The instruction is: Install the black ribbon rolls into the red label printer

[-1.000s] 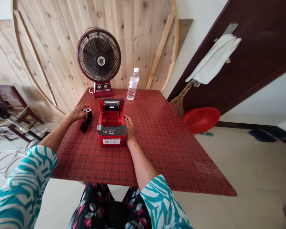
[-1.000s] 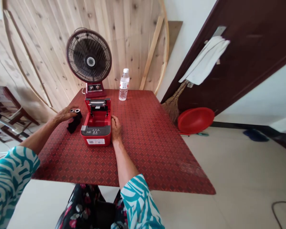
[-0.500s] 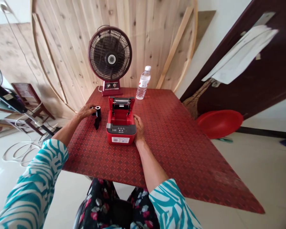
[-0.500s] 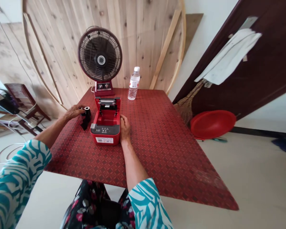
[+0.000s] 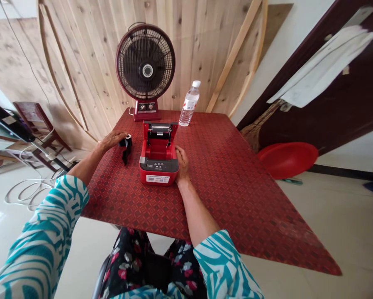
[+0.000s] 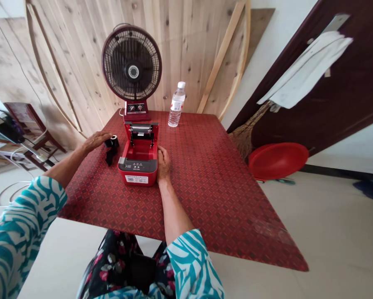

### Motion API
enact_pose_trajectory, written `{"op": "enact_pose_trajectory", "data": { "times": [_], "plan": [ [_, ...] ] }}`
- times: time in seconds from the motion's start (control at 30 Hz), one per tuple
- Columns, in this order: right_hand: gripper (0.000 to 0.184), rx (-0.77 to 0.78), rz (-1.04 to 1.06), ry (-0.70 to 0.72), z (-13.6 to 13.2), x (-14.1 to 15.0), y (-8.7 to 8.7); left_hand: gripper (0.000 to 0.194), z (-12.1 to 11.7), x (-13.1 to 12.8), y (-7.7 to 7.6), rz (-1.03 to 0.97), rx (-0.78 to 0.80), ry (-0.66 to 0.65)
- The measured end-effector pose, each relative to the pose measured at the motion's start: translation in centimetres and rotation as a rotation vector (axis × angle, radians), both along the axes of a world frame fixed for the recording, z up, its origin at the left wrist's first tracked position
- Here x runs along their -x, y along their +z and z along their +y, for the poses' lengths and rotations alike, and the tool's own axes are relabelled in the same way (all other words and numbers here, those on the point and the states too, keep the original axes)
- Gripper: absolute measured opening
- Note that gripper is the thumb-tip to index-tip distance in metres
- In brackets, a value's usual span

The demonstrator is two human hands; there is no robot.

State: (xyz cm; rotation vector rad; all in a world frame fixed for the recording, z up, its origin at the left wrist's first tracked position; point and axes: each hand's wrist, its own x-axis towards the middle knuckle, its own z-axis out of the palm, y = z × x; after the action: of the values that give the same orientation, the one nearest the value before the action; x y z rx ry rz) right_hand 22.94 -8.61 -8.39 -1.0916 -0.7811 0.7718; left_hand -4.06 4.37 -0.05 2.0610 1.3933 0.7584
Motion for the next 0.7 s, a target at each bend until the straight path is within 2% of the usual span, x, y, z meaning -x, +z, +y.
{"op": "enact_pose_trajectory", "data": {
  "times": [0.13, 0.3, 0.5, 0.6, 0.7],
  "plan": [
    [0.037, 0.002, -0.006, -0.007, -0.1, -0.1, -0.1, 0.04, 0.4, 0.3, -0.2, 0.03, 0.067, -0.058],
    [0.036, 0.001, -0.031, -0.012, 0.1, -0.3, -0.3, 0.038, 0.5, 0.2, 0.7, 0.124, 0.011, -0.084],
    [0.038, 0.01, -0.013, -0.011, 0.4, -0.4, -0.8, 0.025, 0.5, -1.0, 1.7, 0.244, 0.054, -0.009],
    [0.038, 0.005, -0.02, -0.004, 0.5, -0.5, -1.1, 0.027, 0.0, -1.4, 2.2, 0.092, 0.014, 0.053],
    [0.038, -0.003, -0.025, -0.002, 0.6, -0.5, -1.2, 0.037, -1.3, -1.0, 3.2, -0.224, -0.058, 0.063]
  ]
}}
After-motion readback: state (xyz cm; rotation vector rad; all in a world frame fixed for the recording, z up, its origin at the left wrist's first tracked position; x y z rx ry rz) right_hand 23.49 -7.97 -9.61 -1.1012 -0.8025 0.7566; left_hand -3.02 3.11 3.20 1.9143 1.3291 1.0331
